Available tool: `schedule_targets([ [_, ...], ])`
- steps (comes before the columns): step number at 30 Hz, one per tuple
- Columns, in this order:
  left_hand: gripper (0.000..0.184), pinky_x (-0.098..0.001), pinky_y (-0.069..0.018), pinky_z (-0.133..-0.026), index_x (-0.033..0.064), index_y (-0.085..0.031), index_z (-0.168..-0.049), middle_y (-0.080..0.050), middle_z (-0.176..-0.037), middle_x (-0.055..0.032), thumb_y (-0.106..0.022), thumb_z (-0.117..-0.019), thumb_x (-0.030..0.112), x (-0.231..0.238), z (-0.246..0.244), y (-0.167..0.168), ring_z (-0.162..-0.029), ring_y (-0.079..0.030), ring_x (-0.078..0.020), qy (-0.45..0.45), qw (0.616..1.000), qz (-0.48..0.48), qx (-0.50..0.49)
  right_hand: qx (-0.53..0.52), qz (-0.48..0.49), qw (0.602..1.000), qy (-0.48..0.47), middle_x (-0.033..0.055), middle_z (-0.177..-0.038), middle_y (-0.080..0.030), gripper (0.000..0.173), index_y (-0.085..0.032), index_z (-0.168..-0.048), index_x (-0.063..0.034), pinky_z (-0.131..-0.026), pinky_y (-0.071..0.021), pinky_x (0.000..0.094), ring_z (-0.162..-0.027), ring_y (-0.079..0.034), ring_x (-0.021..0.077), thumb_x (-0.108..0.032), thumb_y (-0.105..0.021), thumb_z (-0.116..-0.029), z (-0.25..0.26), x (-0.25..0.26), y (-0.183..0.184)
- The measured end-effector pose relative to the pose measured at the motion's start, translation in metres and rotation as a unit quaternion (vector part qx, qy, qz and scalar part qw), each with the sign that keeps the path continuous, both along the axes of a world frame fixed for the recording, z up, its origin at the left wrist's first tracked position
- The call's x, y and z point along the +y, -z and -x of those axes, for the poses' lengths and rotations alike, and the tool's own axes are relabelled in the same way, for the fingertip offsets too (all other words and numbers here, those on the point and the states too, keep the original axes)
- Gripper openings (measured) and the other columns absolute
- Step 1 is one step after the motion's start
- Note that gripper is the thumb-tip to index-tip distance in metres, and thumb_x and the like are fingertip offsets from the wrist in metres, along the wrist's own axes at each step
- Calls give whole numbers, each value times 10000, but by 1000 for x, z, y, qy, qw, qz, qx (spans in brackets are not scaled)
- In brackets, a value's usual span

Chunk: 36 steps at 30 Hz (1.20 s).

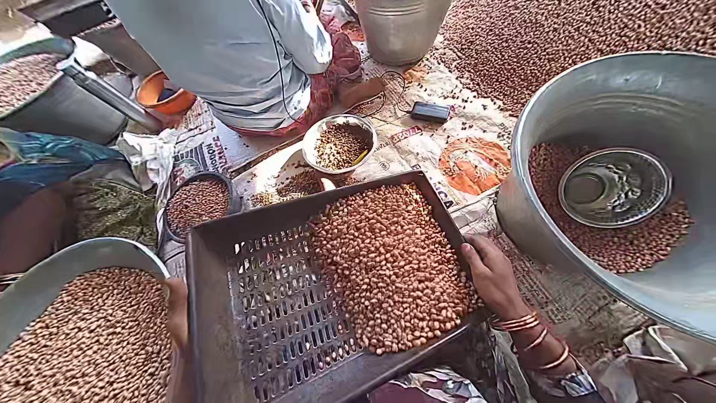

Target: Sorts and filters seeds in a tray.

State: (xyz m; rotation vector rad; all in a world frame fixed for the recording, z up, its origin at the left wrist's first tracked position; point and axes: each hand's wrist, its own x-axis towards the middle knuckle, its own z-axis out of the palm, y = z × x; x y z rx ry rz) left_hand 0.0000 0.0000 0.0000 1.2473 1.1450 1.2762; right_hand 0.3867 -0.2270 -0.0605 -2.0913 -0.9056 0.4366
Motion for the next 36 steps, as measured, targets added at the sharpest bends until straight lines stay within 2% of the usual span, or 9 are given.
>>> schedule_targets([
  [4,280,-97,-532,-841,364,-681,-1082,-736,-1013,233,-405,-1105,407,0,24,46,-941,-660,136,100,990,-69,-71,-33,5,999,4,212,-1078,-687,398,-700,-1171,56,-906,-496,480,-1018,-656,289,-190,-409,-1054,0,-11,-12],
  [10,482,-291,-572,-921,-14,-517,-1293,-696,-1129,-43,-360,-1115,405,-30,21,-19,-1048,-686,-90,42,988,-53,-139,5,8,999,45,152,-965,-690,393,-690,-1142,58,-837,-496,367,-885,-640,152,-182,-385,-1076,-8,-6,4],
  [12,383,-273,-548,-955,1,-545,-1188,-671,-1092,-37,-330,-1111,308,-35,45,-26,-1063,-667,-90,112,983,-25,-145,-10,1,999,45,183,-1008,-698,399,-685,-1156,80,-870,-494,375,-924,-647,166,-171,-387,-1070,-9,-7,-4],
  [15,515,-217,-527,-1012,180,-675,-1217,-731,-1175,83,-371,-1062,566,-50,48,-27,-1147,-659,-18,147,985,19,-85,-52,-15,998,9,116,-959,-671,384,-707,-1107,53,-805,-487,274,-864,-613,93,-184,-410,-1054,-6,-10,-18],
  [18,601,-232,-547,-999,222,-555,-1359,-704,-1232,128,-262,-1049,645,-70,36,-9,-1170,-649,-5,33,996,84,10,-111,-20,993,-34,111,-924,-674,368,-734,-1088,32,-803,-491,278,-862,-620,124,-190,-443,-1052,-2,-2,-12],
  [21,787,-252,-489,-1076,137,-430,-1488,-627,-1356,77,-466,-964,724,-82,56,21,-1273,-574,-22,15,986,150,75,-158,2,985,-69,192,-941,-702,376,-745,-1076,47,-830,-511,391,-891,-661,246,-201,-463,-1054,3,10,-4],
  [25,546,-262,-533,-940,117,-467,-1461,-640,-1244,-4,-462,-1040,464,-85,80,24,-1112,-630,-46,85,926,273,245,-174,75,976,-111,250,-988,-683,386,-724,-1115,65,-853,-499,516,-933,-659,357,-208,-458,-1051,9,20,-16],
  [30,705,-676,-434,-1019,74,-514,-1487,-477,-1535,-185,-659,-950,507,-68,67,11,-1330,-528,-422,159,830,49,532,-233,137,952,-143,333,-1147,-651,399,-654,-1267,82,-935,-485,613,-1075,-640,486,-198,-475,-1047,11,30,-23],
  [36,258,-467,-555,-806,168,-734,-1154,-710,-1059,-35,-630,-983,331,-56,-9,26,-999,-681,-240,322,817,-169,448,-292,48,932,-211,247,-1239,-645,356,-707,-1260,-81,-912,-437,665,-1171,-592,468,-292,-585,-1002,36,48,-44],
])
